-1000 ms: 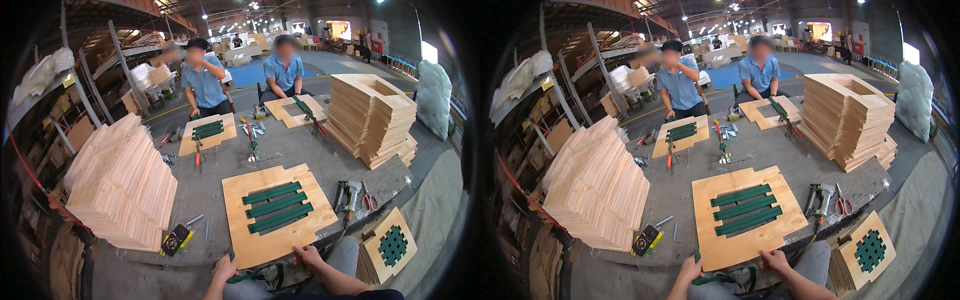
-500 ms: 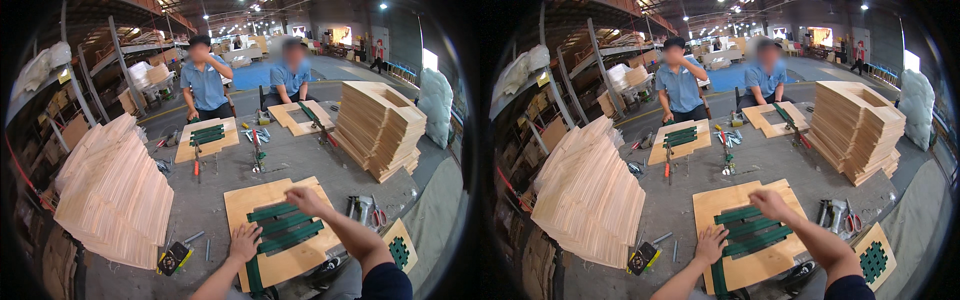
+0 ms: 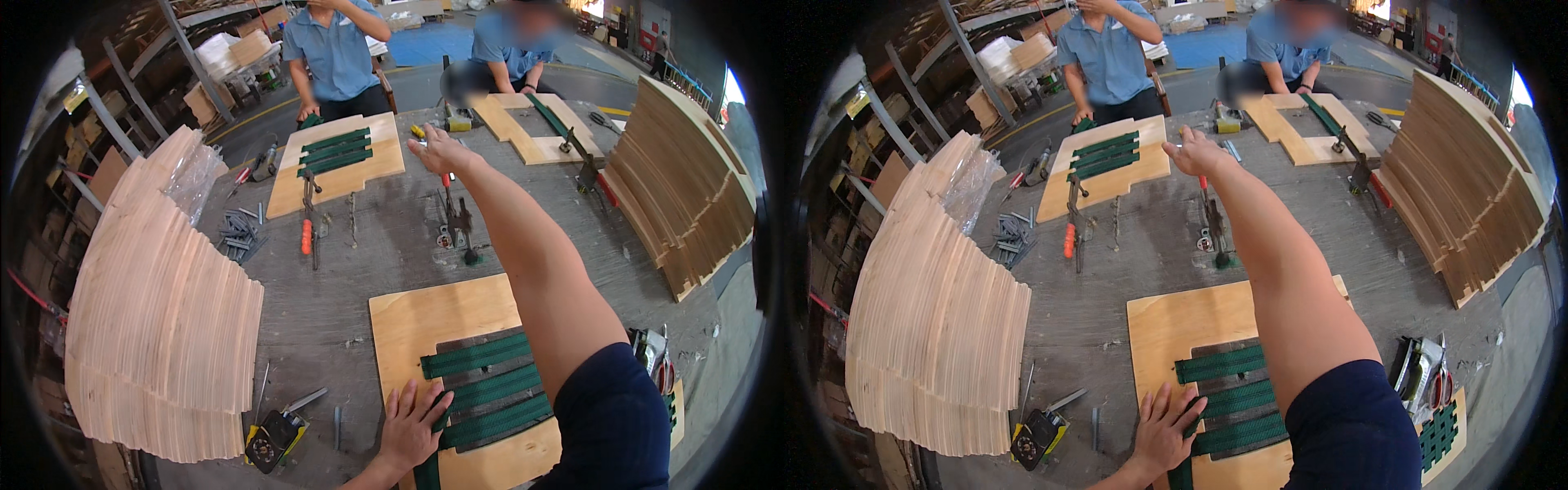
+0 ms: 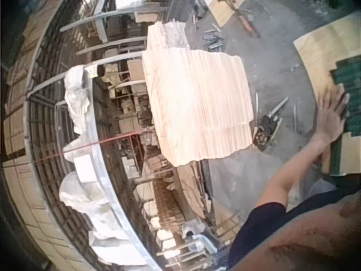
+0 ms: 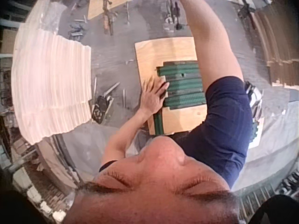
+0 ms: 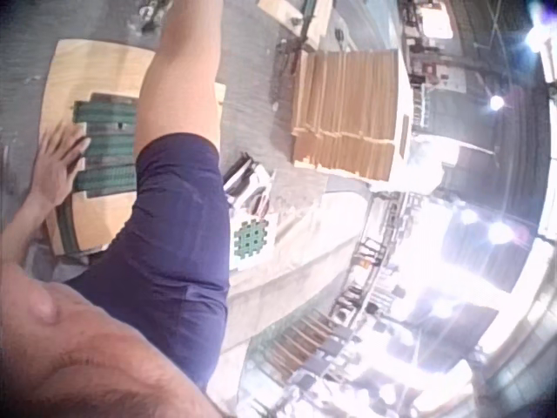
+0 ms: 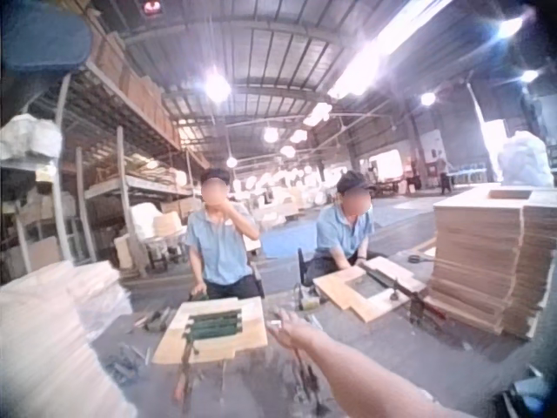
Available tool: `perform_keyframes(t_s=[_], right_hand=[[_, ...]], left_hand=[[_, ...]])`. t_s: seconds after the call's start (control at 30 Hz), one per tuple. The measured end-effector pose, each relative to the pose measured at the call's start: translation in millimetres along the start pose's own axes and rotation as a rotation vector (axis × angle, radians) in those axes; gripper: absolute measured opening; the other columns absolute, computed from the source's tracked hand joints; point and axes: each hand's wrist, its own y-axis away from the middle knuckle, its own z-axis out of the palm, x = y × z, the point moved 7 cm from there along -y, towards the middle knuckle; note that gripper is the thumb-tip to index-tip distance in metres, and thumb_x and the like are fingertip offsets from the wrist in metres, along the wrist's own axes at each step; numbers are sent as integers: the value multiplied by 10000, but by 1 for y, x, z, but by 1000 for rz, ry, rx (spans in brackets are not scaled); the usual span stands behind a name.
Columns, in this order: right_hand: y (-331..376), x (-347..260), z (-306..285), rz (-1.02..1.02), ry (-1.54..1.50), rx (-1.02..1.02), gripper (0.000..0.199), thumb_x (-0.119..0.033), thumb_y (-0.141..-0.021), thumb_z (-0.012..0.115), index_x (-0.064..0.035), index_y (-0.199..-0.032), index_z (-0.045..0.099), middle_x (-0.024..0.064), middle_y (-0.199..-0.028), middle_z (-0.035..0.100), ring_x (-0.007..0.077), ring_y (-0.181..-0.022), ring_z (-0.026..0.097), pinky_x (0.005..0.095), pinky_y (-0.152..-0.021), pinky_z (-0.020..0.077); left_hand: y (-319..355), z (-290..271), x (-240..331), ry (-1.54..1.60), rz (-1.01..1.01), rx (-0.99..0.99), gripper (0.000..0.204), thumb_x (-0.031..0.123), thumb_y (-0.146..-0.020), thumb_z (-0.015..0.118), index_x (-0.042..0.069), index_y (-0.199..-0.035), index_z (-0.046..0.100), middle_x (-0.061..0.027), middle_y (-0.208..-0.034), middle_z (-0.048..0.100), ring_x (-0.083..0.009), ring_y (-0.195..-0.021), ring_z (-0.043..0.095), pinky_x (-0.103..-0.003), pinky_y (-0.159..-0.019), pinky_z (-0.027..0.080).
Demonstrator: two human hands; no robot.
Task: The person assembles a woven seat by attaching green straps to a wooden board using a pneumatic staple gun. The person repeatedly positions straps and staples them in place to form a grid pattern.
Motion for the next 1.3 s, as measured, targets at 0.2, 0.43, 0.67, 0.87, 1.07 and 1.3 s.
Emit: perform_keyframes(t_s=[0.2,0.43,0.67,0.87,1.07,1.3], right_hand=[[-6,22,26,143,69,-130,881,-725,-994,321,-158,-1650,162,154,-1681,251,420,-1520,283,690,-1165,234],[21,29,75,223,111,-315,866,-755,-982,273,-194,-1641,227,161,-1670,277,436,-1539,218,725,-1181,129],[42,69,46,87,-221,-167,713,-608,-1062,238,-167,-1621,291,175,-1671,267,364,-1546,243,512,-1258,164],[251,91,-12,143,-739,294,578,-403,-1116,364,28,-1483,480,205,-1482,548,278,-1415,484,346,-1184,325],[587,78,-60,467,-374,404,446,-306,-1102,403,43,-1279,616,215,-1301,645,336,-1270,582,421,-1113,409],[643,33,-86,281,-114,327,347,-221,-1013,533,-22,-1283,620,207,-1400,554,441,-1402,424,559,-1192,275]], left_hand=[[-3,11,-5,-20,-34,-26,591,412,-935,647,299,-1500,517,7,-1627,383,-391,-1465,355,-638,-1163,260],[-8,1,-7,-26,-52,-79,588,472,-955,620,315,-1510,508,5,-1632,377,-396,-1466,352,-633,-1159,262],[-8,0,-3,14,46,-30,669,343,-859,741,302,-1491,526,-1,-1616,406,-436,-1453,355,-648,-1145,281],[1,-5,-1,23,-43,2,643,290,-880,716,285,-1493,521,-15,-1604,414,-439,-1459,342,-645,-1171,253],[2,-8,10,-23,14,89,534,282,-955,627,259,-1481,532,-39,-1574,444,-424,-1460,353,-617,-1204,217],[33,-32,0,91,-253,418,429,270,-1034,523,170,-1449,565,-182,-1561,426,-395,-1453,385,-500,-1201,299]])
